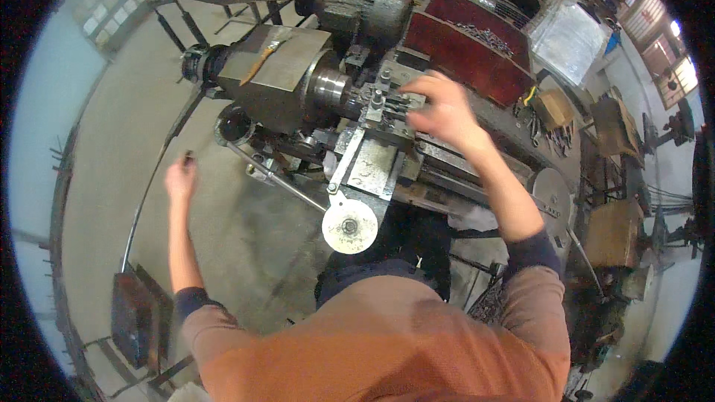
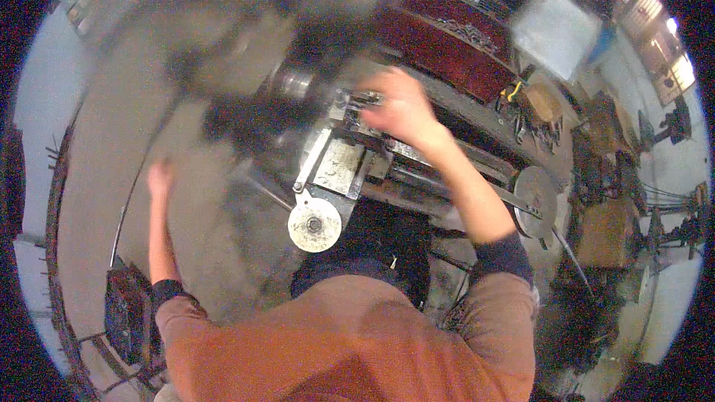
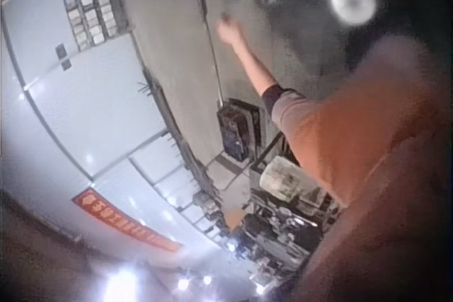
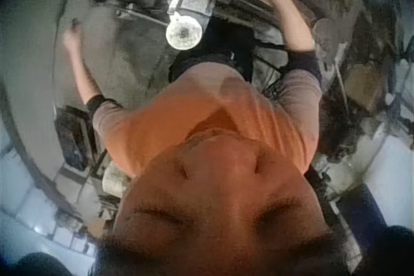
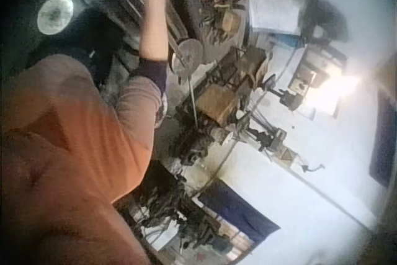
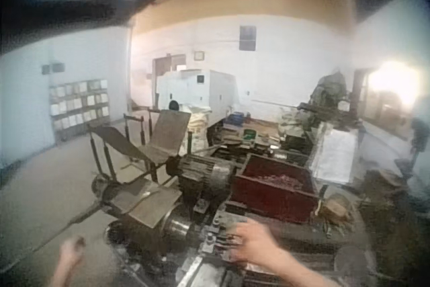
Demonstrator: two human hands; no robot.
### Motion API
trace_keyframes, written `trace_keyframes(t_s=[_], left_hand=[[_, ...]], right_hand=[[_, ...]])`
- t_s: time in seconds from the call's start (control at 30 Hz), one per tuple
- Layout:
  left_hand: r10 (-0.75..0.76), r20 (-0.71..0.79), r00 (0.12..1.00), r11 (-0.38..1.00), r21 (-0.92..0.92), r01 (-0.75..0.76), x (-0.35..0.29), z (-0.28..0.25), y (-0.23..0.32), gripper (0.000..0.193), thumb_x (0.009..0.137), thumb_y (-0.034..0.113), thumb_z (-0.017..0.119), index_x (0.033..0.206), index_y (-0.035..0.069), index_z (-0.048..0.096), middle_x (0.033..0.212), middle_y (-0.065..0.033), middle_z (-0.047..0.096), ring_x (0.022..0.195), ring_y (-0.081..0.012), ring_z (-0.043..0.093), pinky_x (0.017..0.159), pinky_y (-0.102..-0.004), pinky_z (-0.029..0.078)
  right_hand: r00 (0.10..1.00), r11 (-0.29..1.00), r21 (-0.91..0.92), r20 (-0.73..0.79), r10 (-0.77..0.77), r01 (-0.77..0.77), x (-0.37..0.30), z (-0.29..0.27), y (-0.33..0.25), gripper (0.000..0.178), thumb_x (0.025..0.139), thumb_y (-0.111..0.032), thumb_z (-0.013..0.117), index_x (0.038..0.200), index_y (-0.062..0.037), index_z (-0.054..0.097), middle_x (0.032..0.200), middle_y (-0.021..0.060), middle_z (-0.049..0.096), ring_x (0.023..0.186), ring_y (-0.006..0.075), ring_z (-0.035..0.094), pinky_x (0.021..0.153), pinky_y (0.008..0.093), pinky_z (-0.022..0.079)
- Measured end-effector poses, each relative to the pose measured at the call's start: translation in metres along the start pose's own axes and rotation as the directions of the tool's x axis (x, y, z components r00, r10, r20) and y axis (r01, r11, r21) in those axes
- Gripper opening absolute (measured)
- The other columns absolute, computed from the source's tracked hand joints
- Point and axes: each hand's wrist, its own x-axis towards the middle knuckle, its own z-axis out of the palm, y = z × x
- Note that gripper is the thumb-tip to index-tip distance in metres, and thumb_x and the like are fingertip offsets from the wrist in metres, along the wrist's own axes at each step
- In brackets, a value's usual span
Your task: The person operates a metal lathe, repeatedly inserting a small metal rod into the chuck, turning the machine on, and using a cutting tool to machine the rod. After each cut, the person removes the rod and places it into a container, then repeats the process with a new rod.
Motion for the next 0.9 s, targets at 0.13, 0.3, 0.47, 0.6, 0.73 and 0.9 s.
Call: trace_keyframes(t_s=[0.13,0.3,0.47,0.6,0.73,0.9], left_hand=[[-0.161,0.022,0.987,0.97,0.186,0.154,0.001,-0.078,-0.086,0.037,0.085,0.041,0.049,0.105,0.011,0.059,0.085,-0.015,0.062,0.081,-0.0321,0.059,0.068,-0.0437,0.047],[-0.412,0.07,0.909,0.898,0.201,0.392,-0.061,-0.09,-0.031,0.05,0.083,0.054,0.045,0.09,0.007,0.06,0.085,-0.0163,0.063,0.082,-0.0333,0.061,0.069,-0.044,0.047],[-0.467,0.046,0.883,0.87,0.199,0.45,-0.111,-0.115,0.089,0.053,0.078,0.056,0.049,0.082,0.004,0.058,0.077,-0.0163,0.063,0.076,-0.036,0.061,0.066,-0.0455,0.047],[-0.453,0.093,0.887,0.887,0.143,0.438,-0.107,-0.113,0.077,0.047,0.076,0.049,0.056,0.08,0.003,0.058,0.075,-0.0158,0.063,0.074,-0.0359,0.061,0.065,-0.0447,0.047],[-0.202,0.103,0.974,0.97,0.16,0.184,-0.103,-0.138,0.097,0.036,0.077,0.035,0.06,0.087,0.0,0.061,0.08,-0.0171,0.063,0.081,-0.0328,0.062,0.068,-0.0409,0.048],[0.3,0.186,0.936,0.513,-0.858,0.006,-0.09,-0.178,0.234,0.026,0.076,0.007,0.062,0.101,0.0,0.062,0.092,-0.0109,0.065,0.087,-0.0174,0.061,0.079,-0.0291,0.046]], right_hand=[[0.862,0.935,-0.318,0.419,0.287,-0.157,0.076,0.078,-0.014,0.026,0.052,-0.021,0.063,0.073,-0.0052,0.067,0.077,0.0143,0.064,0.076,0.0309,0.058,0.07,0.037,0.049],[0.83,0.928,-0.335,0.463,0.312,-0.162,0.093,0.086,-0.017,0.028,0.053,-0.022,0.063,0.071,-0.0017,0.066,0.074,0.0186,0.063,0.075,0.0323,0.062,0.07,0.0374,0.05],[0.82,0.935,-0.317,0.483,0.306,-0.161,0.088,0.088,-0.013,0.029,0.053,-0.022,0.063,0.071,0.0004,0.065,0.076,0.0199,0.063,0.075,0.033,0.062,0.07,0.0368,0.051],[0.867,0.925,-0.354,0.409,0.286,-0.139,0.082,0.084,-0.012,0.028,0.053,-0.02,0.062,0.073,-0.0008,0.066,0.078,0.0183,0.063,0.078,0.0342,0.06,0.073,0.0379,0.049],[0.989,0.991,0.087,0.097,-0.11,0.102,0.027,0.04,-0.024,0.03,0.052,-0.016,0.06,0.079,-0.0066,0.067,0.093,0.0092,0.062,0.085,0.0298,0.054,0.077,0.035,0.045],[0.999,0.783,0.62,-0.031,-0.023,0.037,-0.075,0.03,-0.06,0.046,0.069,-0.041,0.06,0.091,-0.0019,0.067,0.102,0.016,0.062,0.091,0.03,0.056,0.082,0.0375,0.043]])
